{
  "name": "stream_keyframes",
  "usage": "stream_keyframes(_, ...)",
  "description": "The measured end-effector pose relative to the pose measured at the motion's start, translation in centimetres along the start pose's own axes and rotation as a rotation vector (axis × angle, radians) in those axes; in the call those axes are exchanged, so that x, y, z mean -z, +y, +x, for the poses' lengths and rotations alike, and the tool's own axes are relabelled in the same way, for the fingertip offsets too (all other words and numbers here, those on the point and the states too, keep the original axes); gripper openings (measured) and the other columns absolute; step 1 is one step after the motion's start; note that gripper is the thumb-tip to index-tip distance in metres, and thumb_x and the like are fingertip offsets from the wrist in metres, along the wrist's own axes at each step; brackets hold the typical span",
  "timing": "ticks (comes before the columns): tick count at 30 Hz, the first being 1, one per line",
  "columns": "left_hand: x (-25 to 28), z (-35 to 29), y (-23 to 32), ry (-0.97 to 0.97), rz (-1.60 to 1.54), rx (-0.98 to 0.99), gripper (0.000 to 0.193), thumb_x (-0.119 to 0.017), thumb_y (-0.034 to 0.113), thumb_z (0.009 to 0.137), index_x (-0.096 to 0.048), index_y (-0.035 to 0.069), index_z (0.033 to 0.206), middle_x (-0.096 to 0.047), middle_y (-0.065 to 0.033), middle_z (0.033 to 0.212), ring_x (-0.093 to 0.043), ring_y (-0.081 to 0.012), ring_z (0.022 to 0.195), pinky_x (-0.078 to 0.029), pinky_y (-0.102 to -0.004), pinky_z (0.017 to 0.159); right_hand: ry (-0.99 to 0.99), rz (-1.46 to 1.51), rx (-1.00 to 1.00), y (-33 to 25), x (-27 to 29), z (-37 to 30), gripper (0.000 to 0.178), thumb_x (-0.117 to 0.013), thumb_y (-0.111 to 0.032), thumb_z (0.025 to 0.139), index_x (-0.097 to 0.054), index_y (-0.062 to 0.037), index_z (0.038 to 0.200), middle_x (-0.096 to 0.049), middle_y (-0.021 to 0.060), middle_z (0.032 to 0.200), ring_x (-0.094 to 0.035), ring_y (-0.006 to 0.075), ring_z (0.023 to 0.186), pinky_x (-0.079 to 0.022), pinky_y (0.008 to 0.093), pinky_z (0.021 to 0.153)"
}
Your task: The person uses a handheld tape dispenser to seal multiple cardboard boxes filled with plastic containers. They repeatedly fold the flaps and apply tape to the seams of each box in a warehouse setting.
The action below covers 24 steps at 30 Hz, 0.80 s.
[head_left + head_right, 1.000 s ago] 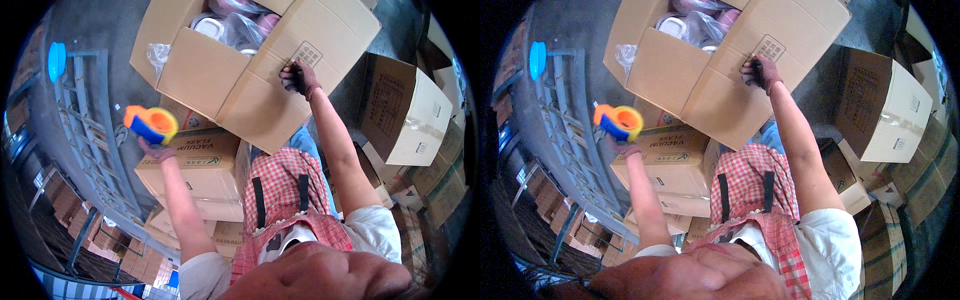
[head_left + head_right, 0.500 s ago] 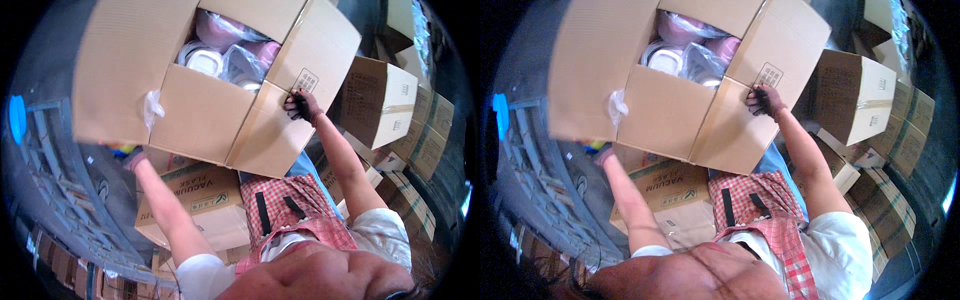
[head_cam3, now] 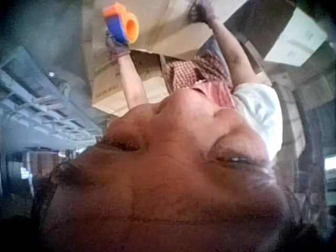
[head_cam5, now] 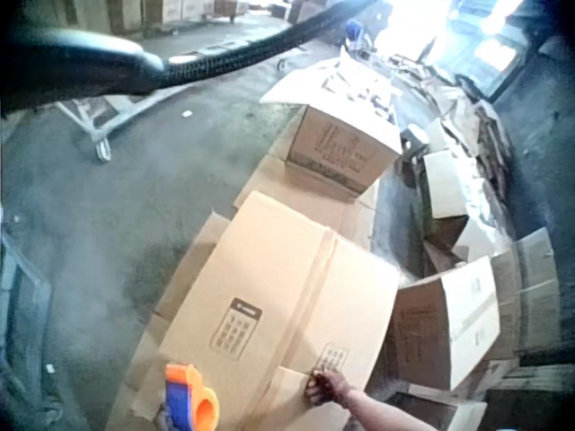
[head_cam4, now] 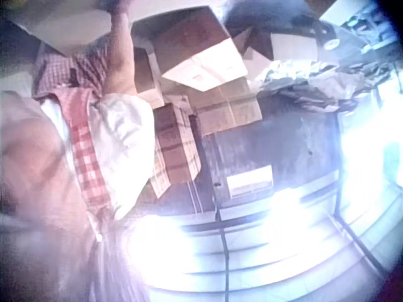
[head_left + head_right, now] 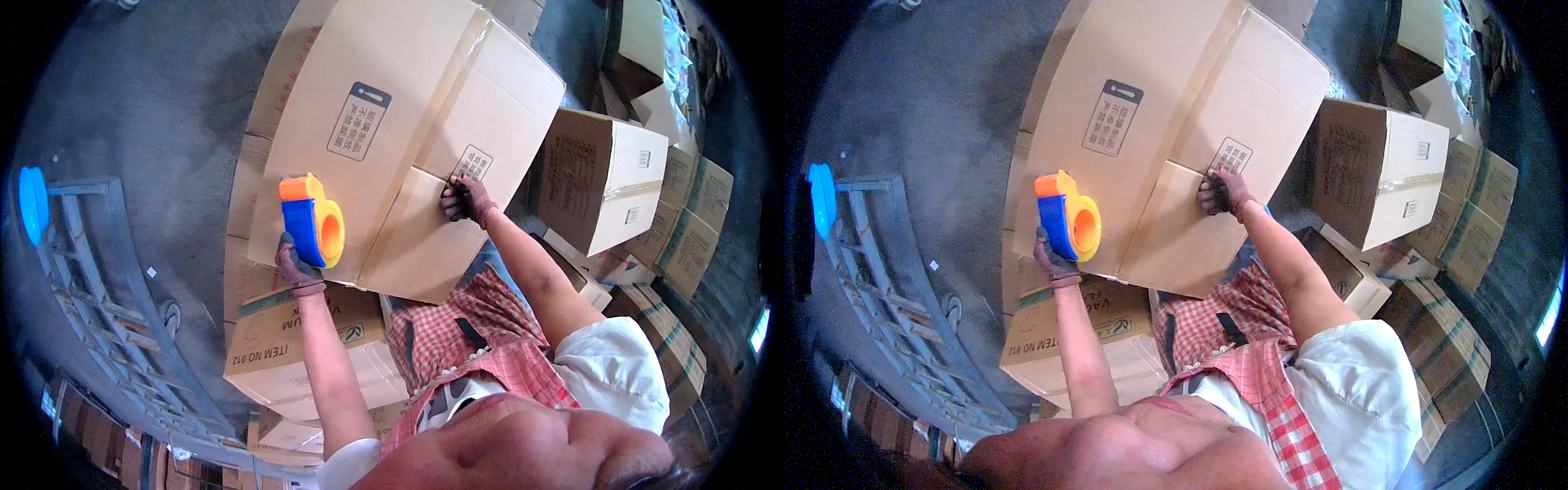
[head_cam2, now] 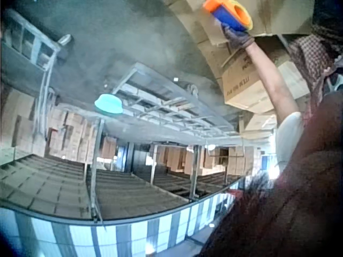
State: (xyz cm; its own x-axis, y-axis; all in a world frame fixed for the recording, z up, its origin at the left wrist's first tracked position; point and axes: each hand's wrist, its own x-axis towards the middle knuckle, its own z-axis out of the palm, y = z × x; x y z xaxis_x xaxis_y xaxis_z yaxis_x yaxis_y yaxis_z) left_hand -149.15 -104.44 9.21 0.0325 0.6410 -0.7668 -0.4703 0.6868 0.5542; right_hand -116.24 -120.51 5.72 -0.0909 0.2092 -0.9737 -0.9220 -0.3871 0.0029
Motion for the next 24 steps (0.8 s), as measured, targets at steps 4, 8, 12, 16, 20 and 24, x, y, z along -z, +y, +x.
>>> stream_keyframes(4,-4.1,-2.3,-6.2,0.077,0.321,-0.297,0.014,-0.055,0.022,0.069,-0.051,0.008,0.071,-0.05,0.0007,0.073,-0.048,-0.0113,0.071,-0.04,-0.0253,0.069,0.132,-0.152,0.035,-0.3,0.1,0.1,0.038,-0.041,-0.046,0.084,-0.05,-0.0105,0.075,-0.044,0.0032,0.056,-0.038,0.0187,0.045,-0.03,0.0317,0.04)
stream_keyframes(8,-6.4,-5.3,-7.7,0.257,0.211,-0.198,0.019,-0.056,0.022,0.064,-0.05,0.005,0.069,-0.046,0.001,0.065,-0.046,-0.0111,0.065,-0.038,-0.024,0.062,0.091,-0.309,0.046,-0.2,-1.1,-1.3,0.041,-0.042,-0.048,0.083,-0.05,-0.0084,0.078,-0.05,0.0063,0.066,-0.044,0.0221,0.051,-0.035,0.0348,0.045)
stream_keyframes(12,-5.3,-7.0,-9.1,0.096,0.661,-0.335,0.026,-0.056,0.026,0.061,-0.05,0.004,0.074,-0.046,0.0017,0.068,-0.044,-0.0095,0.065,-0.038,-0.0243,0.058,-0.274,-0.08,-0.256,-1.5,1.0,0.5,0.033,-0.051,-0.036,0.081,-0.052,-0.0065,0.096,-0.056,0.0091,0.081,-0.055,0.0255,0.059,-0.044,0.0358,0.049)
stream_keyframes(16,-1.7,-6.5,-9.9,0.031,0.8,-0.484,0.063,-0.059,0.057,0.062,-0.055,-0.001,0.084,-0.053,-0.001,0.071,-0.049,-0.0106,0.064,-0.041,-0.0258,0.057,-0.483,-0.557,-0.035,-4.4,-11.3,-3.1,0.035,-0.053,-0.035,0.082,-0.054,-0.0042,0.098,-0.06,0.0072,0.097,-0.053,0.012,0.058,-0.042,0.0235,0.049)
stream_keyframes(20,-4.2,-7.0,-8.5,0.005,0.883,-0.535,0.072,-0.06,0.063,0.06,-0.056,-0.003,0.088,-0.054,-0.0022,0.071,-0.05,-0.0113,0.065,-0.042,-0.0265,0.06,-0.42,-0.835,-0.089,-3.1,-15.8,-0.7,0.025,-0.058,-0.029,0.08,-0.059,-0.0042,0.084,-0.062,0.0066,0.081,-0.051,0.012,0.05,-0.04,0.0247,0.043)
stream_keyframes(24,-4.8,-5.8,-7.8,-0.101,1.018,-0.542,0.063,-0.067,0.052,0.061,-0.057,-0.003,0.09,-0.056,-0.004,0.07,-0.052,-0.0132,0.065,-0.043,-0.0277,0.061,-0.277,-0.732,0.052,-3.0,-15.1,0.8,0.018,-0.06,-0.021,0.079,-0.059,-0.0036,0.076,-0.062,0.0061,0.071,-0.049,0.0131,0.045,-0.038,0.0271,0.038)
